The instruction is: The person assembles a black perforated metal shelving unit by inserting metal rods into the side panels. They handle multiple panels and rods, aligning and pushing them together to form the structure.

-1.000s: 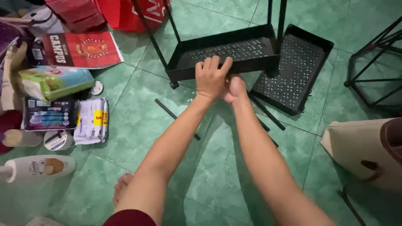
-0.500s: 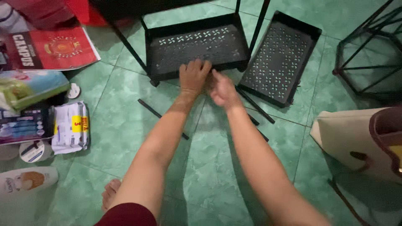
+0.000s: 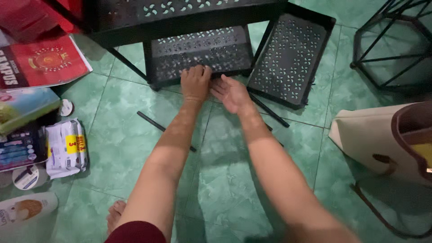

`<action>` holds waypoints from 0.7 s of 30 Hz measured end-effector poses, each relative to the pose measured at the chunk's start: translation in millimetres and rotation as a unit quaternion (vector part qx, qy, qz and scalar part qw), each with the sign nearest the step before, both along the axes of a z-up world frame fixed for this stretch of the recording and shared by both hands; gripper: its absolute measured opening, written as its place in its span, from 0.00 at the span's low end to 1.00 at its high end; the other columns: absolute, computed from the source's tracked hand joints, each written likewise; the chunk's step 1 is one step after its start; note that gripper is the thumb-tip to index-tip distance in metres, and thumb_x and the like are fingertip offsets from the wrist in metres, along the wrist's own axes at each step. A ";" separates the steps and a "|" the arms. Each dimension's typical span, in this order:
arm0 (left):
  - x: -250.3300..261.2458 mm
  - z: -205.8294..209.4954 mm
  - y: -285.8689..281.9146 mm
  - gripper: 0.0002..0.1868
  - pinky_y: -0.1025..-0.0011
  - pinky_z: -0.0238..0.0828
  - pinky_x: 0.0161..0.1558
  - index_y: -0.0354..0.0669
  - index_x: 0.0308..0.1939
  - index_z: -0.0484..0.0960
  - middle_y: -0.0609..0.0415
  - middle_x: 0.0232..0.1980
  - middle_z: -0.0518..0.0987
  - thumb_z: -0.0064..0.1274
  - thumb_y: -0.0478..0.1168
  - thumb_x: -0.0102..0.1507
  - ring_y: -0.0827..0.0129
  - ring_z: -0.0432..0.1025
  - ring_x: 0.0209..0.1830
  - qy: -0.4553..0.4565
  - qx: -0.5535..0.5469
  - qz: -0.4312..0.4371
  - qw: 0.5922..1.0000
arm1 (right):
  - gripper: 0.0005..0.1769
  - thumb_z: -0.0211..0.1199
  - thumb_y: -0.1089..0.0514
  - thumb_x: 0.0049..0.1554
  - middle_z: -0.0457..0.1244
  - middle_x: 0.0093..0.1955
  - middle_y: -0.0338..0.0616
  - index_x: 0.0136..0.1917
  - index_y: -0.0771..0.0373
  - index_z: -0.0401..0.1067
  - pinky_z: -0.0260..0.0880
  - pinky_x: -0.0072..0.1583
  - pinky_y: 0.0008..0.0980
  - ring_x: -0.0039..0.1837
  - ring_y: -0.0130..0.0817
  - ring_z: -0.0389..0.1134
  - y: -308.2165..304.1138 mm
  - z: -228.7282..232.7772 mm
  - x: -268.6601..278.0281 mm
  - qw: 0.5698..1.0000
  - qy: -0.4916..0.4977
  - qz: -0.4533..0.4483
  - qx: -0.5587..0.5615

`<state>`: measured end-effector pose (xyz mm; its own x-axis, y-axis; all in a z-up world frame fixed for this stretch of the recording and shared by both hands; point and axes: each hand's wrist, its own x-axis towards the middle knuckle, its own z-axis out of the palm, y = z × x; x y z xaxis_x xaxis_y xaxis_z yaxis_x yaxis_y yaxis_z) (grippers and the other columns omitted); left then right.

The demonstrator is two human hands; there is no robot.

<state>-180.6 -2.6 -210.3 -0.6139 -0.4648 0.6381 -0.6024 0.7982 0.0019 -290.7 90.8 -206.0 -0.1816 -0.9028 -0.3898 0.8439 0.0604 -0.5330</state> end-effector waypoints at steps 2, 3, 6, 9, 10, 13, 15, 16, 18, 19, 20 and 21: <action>1.5 9.4 5.3 0.16 0.62 0.58 0.42 0.45 0.42 0.72 0.54 0.36 0.69 0.50 0.40 0.50 0.62 0.64 0.38 0.004 0.029 -0.015 0.999 | 0.13 0.50 0.56 0.55 0.59 0.53 0.47 0.51 0.65 0.61 0.56 0.62 0.44 0.57 0.42 0.59 12.2 6.6 -0.2 0.999 0.054 0.001 0.011; 3.6 15.1 7.9 0.18 0.60 0.58 0.45 0.43 0.42 0.72 0.52 0.37 0.69 0.51 0.39 0.48 0.59 0.64 0.40 0.015 0.058 -0.037 0.998 | 0.12 0.51 0.58 0.54 0.60 0.52 0.47 0.50 0.64 0.61 0.58 0.61 0.45 0.55 0.41 0.60 17.5 10.4 -0.8 0.997 0.080 0.002 0.014; 18.9 31.3 16.9 0.23 0.54 0.55 0.54 0.40 0.45 0.71 0.46 0.43 0.68 0.52 0.38 0.46 0.55 0.62 0.48 0.108 0.090 -0.086 0.986 | 0.13 0.51 0.59 0.51 0.64 0.45 0.45 0.49 0.64 0.66 0.66 0.52 0.36 0.48 0.35 0.66 36.0 23.9 -12.3 0.972 0.181 -0.055 0.141; 43.7 39.2 31.1 0.21 0.54 0.52 0.57 0.40 0.47 0.70 0.43 0.50 0.66 0.50 0.33 0.49 0.50 0.59 0.54 0.210 0.075 0.041 0.974 | 0.12 0.56 0.66 0.53 0.62 0.41 0.48 0.52 0.68 0.65 0.65 0.42 0.35 0.40 0.35 0.63 44.2 39.0 -32.2 0.901 0.336 -0.251 0.107; 52.4 41.1 30.7 0.20 0.55 0.53 0.58 0.39 0.46 0.69 0.46 0.49 0.66 0.50 0.34 0.50 0.51 0.60 0.53 0.266 0.064 0.108 0.956 | 0.12 0.56 0.66 0.55 0.61 0.43 0.47 0.54 0.68 0.64 0.66 0.42 0.36 0.41 0.34 0.63 44.5 43.6 -38.1 0.876 0.363 -0.310 0.073; 83.6 47.7 19.3 0.22 0.59 0.54 0.56 0.30 0.49 0.64 0.42 0.49 0.66 0.51 0.39 0.55 0.50 0.61 0.52 0.382 0.075 0.270 0.881 | 0.25 0.57 0.65 0.54 0.60 0.54 0.47 0.63 0.60 0.56 0.65 0.51 0.34 0.52 0.34 0.62 42.0 62.7 -60.7 0.778 0.535 -0.314 0.101; 101.3 54.4 0.8 0.22 0.62 0.57 0.55 0.29 0.52 0.63 0.41 0.51 0.67 0.49 0.37 0.58 0.52 0.63 0.51 0.439 0.112 0.181 0.873 | 0.27 0.59 0.65 0.55 0.58 0.61 0.49 0.66 0.62 0.54 0.63 0.59 0.34 0.60 0.38 0.61 40.6 75.8 -69.7 0.742 0.611 -0.276 0.003; 109.8 58.0 -8.2 0.22 0.63 0.59 0.55 0.29 0.54 0.62 0.40 0.52 0.67 0.49 0.37 0.60 0.53 0.64 0.51 0.465 0.129 0.136 0.865 | 0.26 0.58 0.64 0.56 0.58 0.61 0.50 0.66 0.64 0.55 0.62 0.60 0.34 0.61 0.40 0.61 37.4 81.0 -71.2 0.729 0.635 -0.255 -0.020; 120.7 64.9 -25.6 0.17 0.67 0.64 0.51 0.33 0.53 0.67 0.43 0.50 0.72 0.47 0.36 0.61 0.58 0.69 0.47 0.426 0.176 0.095 0.882 | 0.21 0.58 0.62 0.57 0.60 0.59 0.51 0.62 0.66 0.60 0.63 0.60 0.33 0.59 0.40 0.63 29.1 90.7 -70.8 0.699 0.678 -0.228 -0.004; 124.9 68.1 -32.4 0.15 0.69 0.67 0.49 0.35 0.53 0.70 0.44 0.49 0.74 0.47 0.35 0.62 0.60 0.71 0.45 0.405 0.198 0.072 0.890 | 0.17 0.58 0.60 0.57 0.62 0.56 0.50 0.59 0.67 0.63 0.63 0.58 0.32 0.57 0.38 0.65 25.3 94.6 -68.7 0.682 0.695 -0.223 0.037; 127.5 70.3 -36.1 0.15 0.70 0.67 0.48 0.36 0.54 0.70 0.45 0.49 0.75 0.46 0.35 0.63 0.62 0.72 0.45 0.412 0.222 0.047 0.882 | 0.15 0.58 0.58 0.57 0.64 0.53 0.49 0.56 0.68 0.66 0.64 0.57 0.31 0.55 0.37 0.66 20.9 97.6 -65.4 0.665 0.711 -0.217 0.078; 127.2 71.7 -39.0 0.15 0.70 0.68 0.48 0.37 0.54 0.70 0.47 0.48 0.76 0.45 0.35 0.64 0.63 0.73 0.46 0.419 0.248 0.020 0.873 | 0.15 0.57 0.58 0.58 0.64 0.52 0.49 0.55 0.69 0.66 0.64 0.56 0.31 0.54 0.37 0.66 18.8 100.0 -61.9 0.669 0.707 -0.220 0.069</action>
<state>-53.4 -41.6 -138.5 -0.0053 -0.8218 0.5698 -0.2509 0.5527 0.7947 -352.6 109.5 -106.0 -0.6928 -0.6139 0.3783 -0.5448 0.1019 -0.8324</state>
